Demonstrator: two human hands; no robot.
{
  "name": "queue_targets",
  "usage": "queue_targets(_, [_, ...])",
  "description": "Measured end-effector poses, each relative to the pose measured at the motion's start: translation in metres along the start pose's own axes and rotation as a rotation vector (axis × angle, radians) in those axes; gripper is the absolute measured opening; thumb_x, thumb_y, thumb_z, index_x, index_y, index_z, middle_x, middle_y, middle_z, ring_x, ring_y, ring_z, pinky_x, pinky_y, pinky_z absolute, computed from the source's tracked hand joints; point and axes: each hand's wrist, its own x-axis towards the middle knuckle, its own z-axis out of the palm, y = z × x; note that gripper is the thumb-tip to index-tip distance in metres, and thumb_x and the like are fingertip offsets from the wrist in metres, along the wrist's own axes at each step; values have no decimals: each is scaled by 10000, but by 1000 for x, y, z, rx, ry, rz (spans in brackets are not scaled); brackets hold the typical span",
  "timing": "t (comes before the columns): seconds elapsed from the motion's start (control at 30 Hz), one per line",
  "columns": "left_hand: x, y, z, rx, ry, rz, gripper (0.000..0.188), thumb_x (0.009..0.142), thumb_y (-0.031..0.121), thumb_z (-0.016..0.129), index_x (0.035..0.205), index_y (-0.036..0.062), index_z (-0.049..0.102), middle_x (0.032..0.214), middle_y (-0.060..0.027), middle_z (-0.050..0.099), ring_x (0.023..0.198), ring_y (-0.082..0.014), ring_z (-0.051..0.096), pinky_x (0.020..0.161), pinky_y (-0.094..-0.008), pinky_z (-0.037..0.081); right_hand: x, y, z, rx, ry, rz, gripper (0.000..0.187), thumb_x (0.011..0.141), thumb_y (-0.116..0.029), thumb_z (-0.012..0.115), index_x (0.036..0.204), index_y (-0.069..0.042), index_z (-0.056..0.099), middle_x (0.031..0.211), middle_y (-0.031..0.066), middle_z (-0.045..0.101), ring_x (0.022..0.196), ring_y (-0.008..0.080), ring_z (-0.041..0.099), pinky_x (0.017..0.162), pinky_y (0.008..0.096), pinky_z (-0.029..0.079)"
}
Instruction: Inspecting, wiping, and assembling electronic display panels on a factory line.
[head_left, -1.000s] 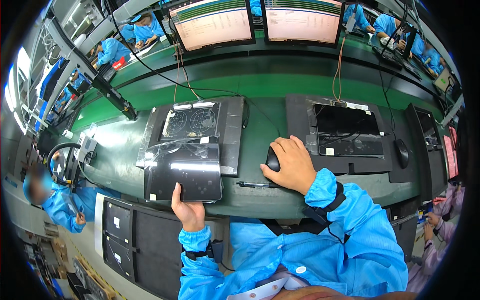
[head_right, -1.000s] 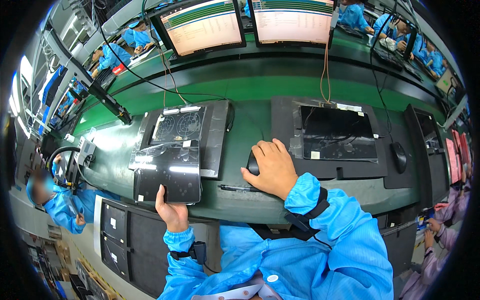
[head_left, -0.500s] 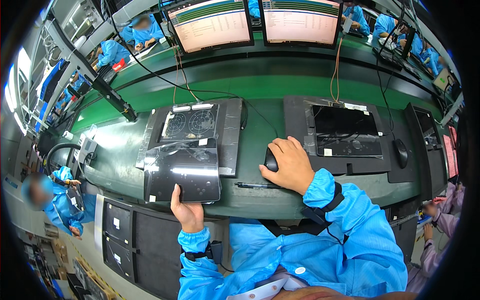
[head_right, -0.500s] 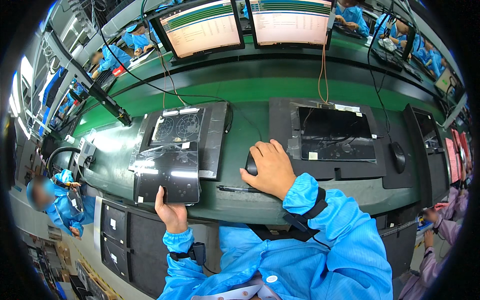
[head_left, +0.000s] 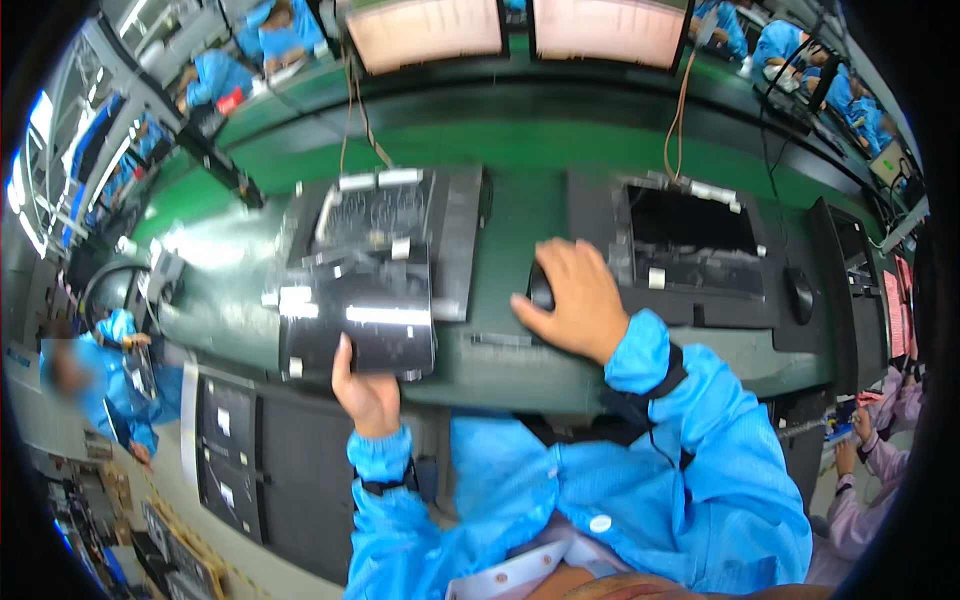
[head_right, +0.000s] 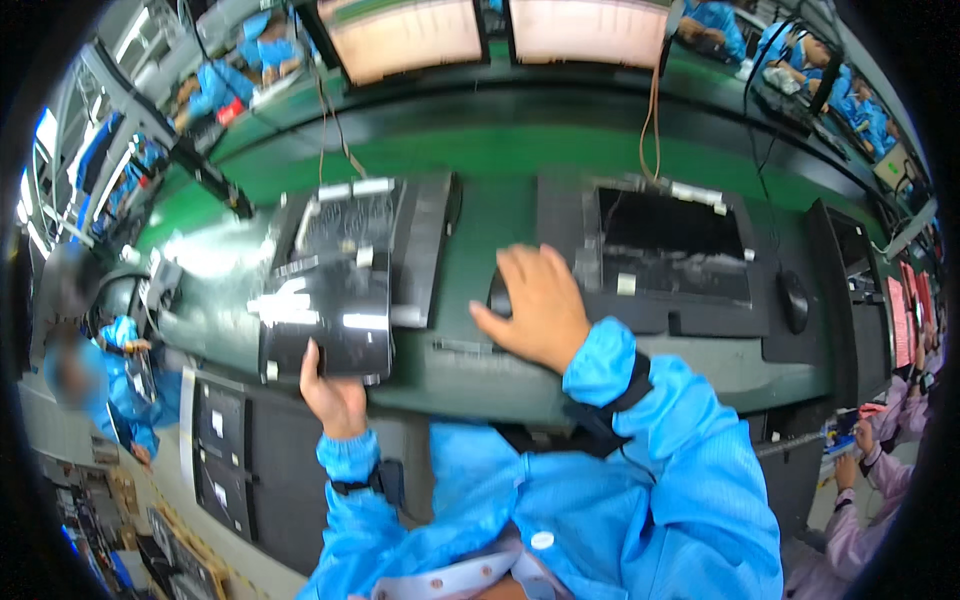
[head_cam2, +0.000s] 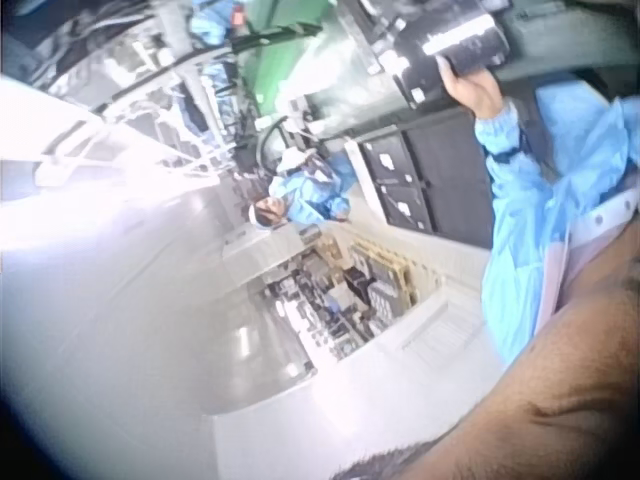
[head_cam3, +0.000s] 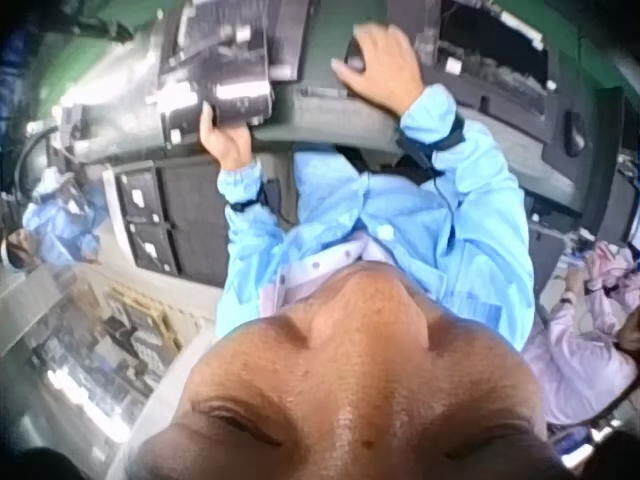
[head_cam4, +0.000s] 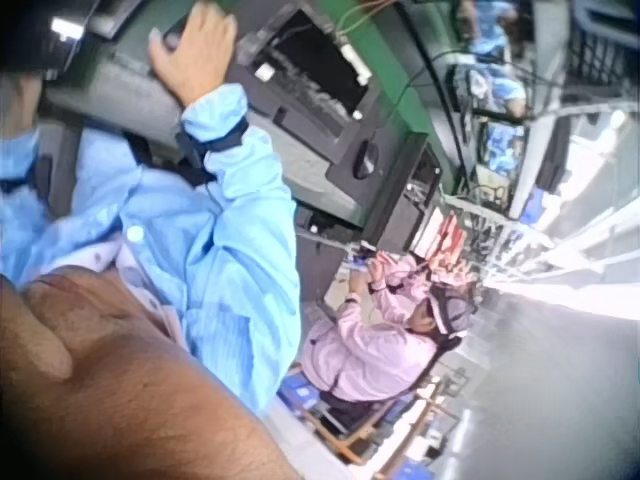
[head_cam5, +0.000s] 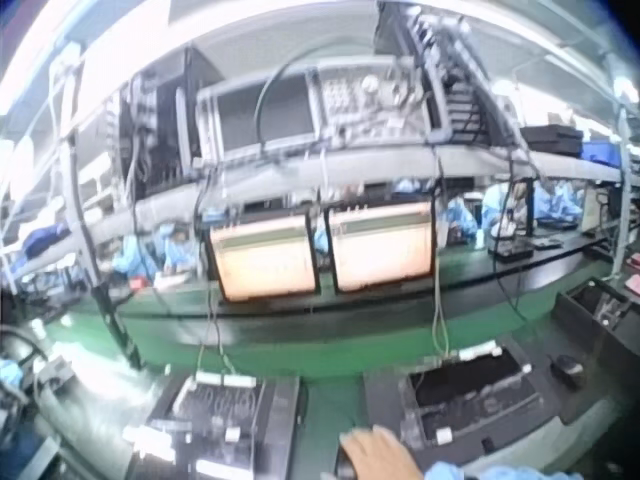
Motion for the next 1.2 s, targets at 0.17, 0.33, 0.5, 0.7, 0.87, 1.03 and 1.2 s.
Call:
queue_targets(0.17, [2, 1, -14, -101, 20, -14, 321, 999, 207, 499, 1226, 2, 594, 1200, -109, 651, 1117, -253, 611, 998, -420, 455, 7, -12, -11, 159, -47, -81, 482, 827, -289, 715, 1178, 18, 591, 1184, 185, 596, 1107, 371, 563, 988, 460, 433])
queue_targets(0.33, [0, 12, -15, -201, 67, 47, 277, 979, 168, 536, 1204, 29, 620, 1211, -100, 657, 1142, -267, 610, 1008, -432, 465, 50, -11, -17, 46, -368, -183, 313, 859, -236, 662, 1098, -34, 655, 1024, 138, 637, 970, 340, 631, 822, 460, 516])
queue_targets(0.5, [-15, 26, -12, -262, 144, 33, 260, 982, 162, 537, 1181, 24, 633, 1208, -110, 663, 1145, -276, 614, 1024, -440, 473, 125, 14, 38, -172, -427, -220, 210, 823, -167, 657, 993, -52, 701, 1060, 160, 655, 1006, 359, 627, 851, 464, 510])
queue_targets(0.7, [-20, 49, -16, -276, 158, 49, 249, 983, 156, 537, 1152, 15, 651, 1209, -126, 669, 1147, -293, 616, 1027, -455, 473, 131, 55, 59, -25, -538, -386, 313, 818, -168, 724, 1100, -57, 643, 1110, 153, 628, 1074, 357, 594, 908, 465, 476])
queue_targets(0.87, [-9, 53, -14, -365, 83, -38, 231, 977, 147, 548, 1124, 15, 668, 1221, -129, 670, 1163, -295, 611, 1035, -453, 465, 139, 33, 27, -137, -607, -531, 284, 845, -200, 714, 1091, -70, 655, 1133, 155, 654, 1049, 365, 618, 842, 477, 491])
queue_targets(1.03, [2, 49, -9, -400, 156, -69, 235, 982, 162, 550, 1122, 17, 671, 1202, -133, 678, 1151, -309, 615, 1042, -476, 459, 101, -48, -7, 596, -304, -318, 211, 907, -153, 651, 1085, -39, 656, 964, 154, 656, 881, 346, 643, 733, 413, 511])
queue_targets(1.2, [3, 56, -5, -282, 56, -85, 237, 955, 137, 563, 1119, 4, 669, 1190, -150, 678, 1127, -318, 626, 1030, -469, 471, 92, -84, -36, 591, -247, -319, 217, 917, -120, 620, 1111, -25, 632, 942, 154, 615, 887, 349, 625, 761, 423, 510])
